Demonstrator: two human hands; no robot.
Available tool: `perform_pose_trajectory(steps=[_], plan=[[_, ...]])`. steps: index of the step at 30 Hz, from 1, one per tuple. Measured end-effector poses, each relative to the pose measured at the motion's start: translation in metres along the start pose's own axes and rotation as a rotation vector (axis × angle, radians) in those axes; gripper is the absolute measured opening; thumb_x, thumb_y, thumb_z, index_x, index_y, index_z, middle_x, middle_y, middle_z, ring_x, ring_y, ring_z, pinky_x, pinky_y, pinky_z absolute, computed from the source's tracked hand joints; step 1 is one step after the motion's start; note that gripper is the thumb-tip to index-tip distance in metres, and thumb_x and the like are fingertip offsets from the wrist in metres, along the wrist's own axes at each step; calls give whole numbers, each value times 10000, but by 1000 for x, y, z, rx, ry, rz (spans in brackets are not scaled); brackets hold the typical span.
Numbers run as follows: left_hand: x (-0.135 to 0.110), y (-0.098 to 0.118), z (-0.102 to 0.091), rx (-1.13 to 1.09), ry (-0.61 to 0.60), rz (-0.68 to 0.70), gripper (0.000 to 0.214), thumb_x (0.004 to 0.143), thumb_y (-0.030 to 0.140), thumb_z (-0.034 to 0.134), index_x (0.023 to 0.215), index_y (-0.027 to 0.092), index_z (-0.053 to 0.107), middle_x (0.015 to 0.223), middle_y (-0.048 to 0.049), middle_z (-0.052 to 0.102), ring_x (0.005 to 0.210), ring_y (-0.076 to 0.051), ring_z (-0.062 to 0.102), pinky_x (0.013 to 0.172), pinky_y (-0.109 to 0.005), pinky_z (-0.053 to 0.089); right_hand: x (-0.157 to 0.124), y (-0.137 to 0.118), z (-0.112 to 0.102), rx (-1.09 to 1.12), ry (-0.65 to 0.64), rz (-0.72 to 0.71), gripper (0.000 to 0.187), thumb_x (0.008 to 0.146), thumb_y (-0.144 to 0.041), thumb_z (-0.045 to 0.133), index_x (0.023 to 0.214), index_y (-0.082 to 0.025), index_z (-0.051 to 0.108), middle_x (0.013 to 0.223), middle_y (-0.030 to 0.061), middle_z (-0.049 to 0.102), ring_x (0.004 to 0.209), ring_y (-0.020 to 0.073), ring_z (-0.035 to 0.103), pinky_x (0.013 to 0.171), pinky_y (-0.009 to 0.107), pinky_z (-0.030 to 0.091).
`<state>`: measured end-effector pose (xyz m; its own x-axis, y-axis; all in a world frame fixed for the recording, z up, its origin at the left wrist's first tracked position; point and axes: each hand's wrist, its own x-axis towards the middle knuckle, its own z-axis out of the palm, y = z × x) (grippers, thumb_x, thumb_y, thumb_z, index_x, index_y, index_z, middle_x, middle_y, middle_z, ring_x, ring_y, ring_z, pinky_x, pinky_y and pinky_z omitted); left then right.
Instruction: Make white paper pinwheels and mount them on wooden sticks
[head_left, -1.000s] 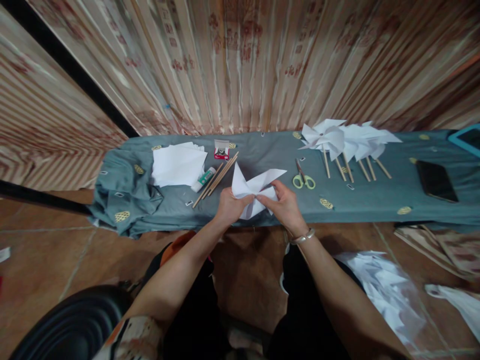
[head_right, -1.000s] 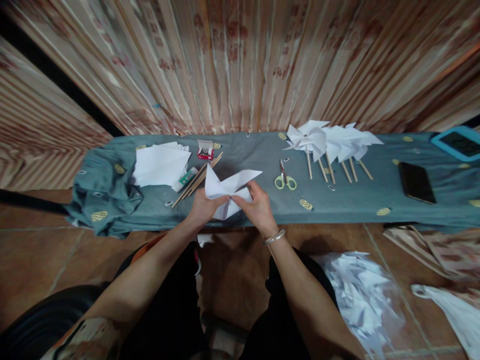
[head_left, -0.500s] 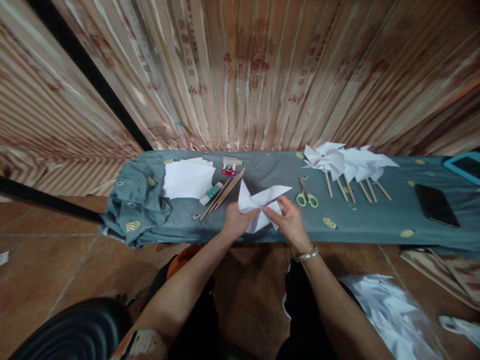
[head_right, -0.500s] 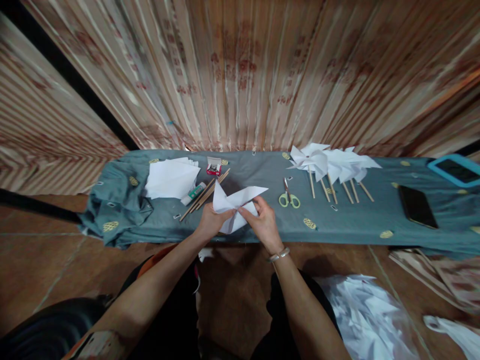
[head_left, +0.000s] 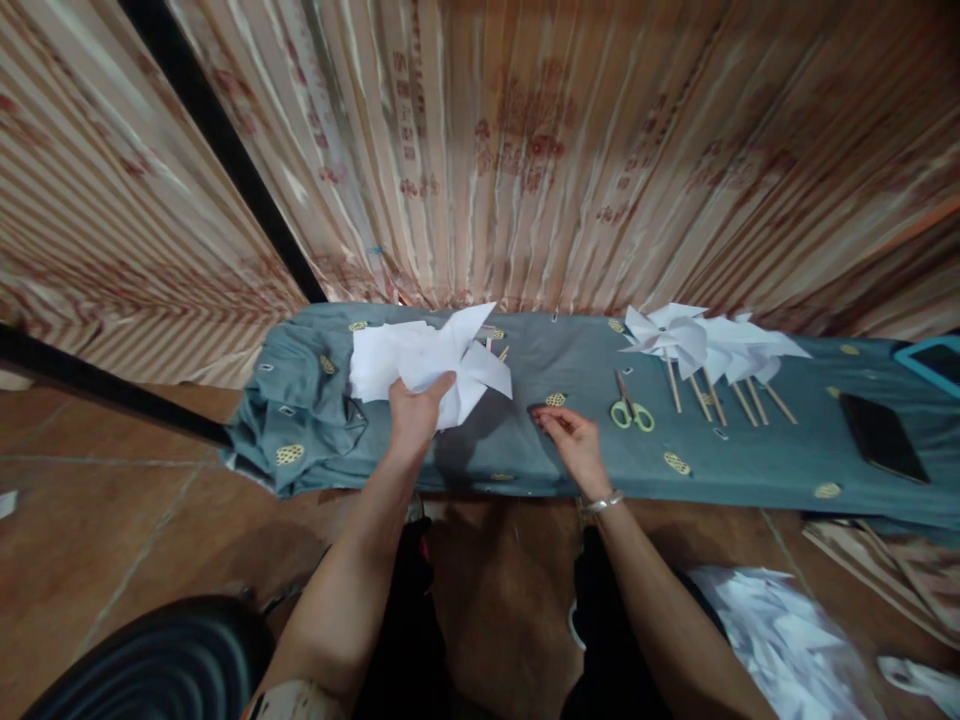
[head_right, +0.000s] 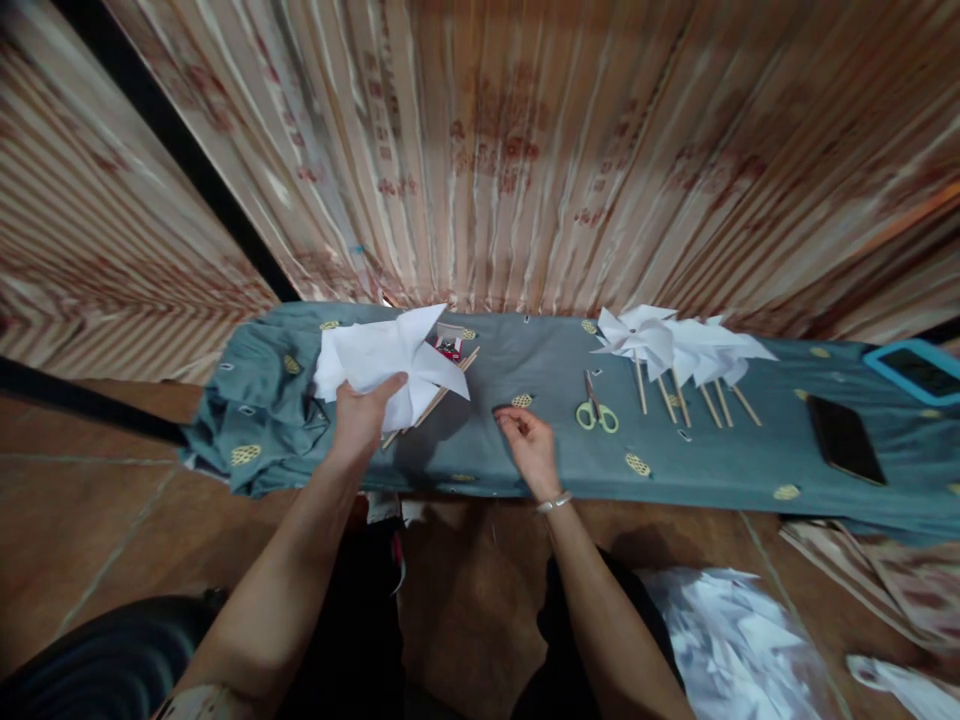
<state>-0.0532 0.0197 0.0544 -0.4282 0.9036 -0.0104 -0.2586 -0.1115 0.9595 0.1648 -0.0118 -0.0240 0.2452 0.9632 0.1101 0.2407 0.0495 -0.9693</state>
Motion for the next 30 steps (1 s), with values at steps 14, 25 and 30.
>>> perform_pose_trajectory(steps=[14, 25, 30], plan=[[20, 21, -28, -175, 138, 41, 444, 479, 222, 816, 896, 108, 715, 867, -75, 754, 835, -211, 701, 859, -355, 540, 74, -58, 71, -512, -198, -285, 279, 845, -130, 469, 976, -173, 712, 1265, 114, 636, 1213, 218, 541, 1057, 365, 378], [19, 24, -34, -155, 143, 1, 420, 481, 219, 823, 873, 103, 724, 835, -74, 756, 795, -203, 698, 814, -333, 543, 118, -72, 99, -1164, -370, -484, 339, 924, -189, 415, 1059, -74, 704, 1441, 219, 434, 1386, 300, 309, 1045, 429, 373], [18, 24, -31, -151, 132, -14, 428, 480, 240, 824, 872, 104, 723, 863, -82, 758, 821, -210, 700, 826, -333, 543, 128, -72, 106, -1187, -346, -444, 304, 892, -225, 481, 999, -84, 728, 1370, 232, 501, 1360, 334, 339, 1010, 451, 396]])
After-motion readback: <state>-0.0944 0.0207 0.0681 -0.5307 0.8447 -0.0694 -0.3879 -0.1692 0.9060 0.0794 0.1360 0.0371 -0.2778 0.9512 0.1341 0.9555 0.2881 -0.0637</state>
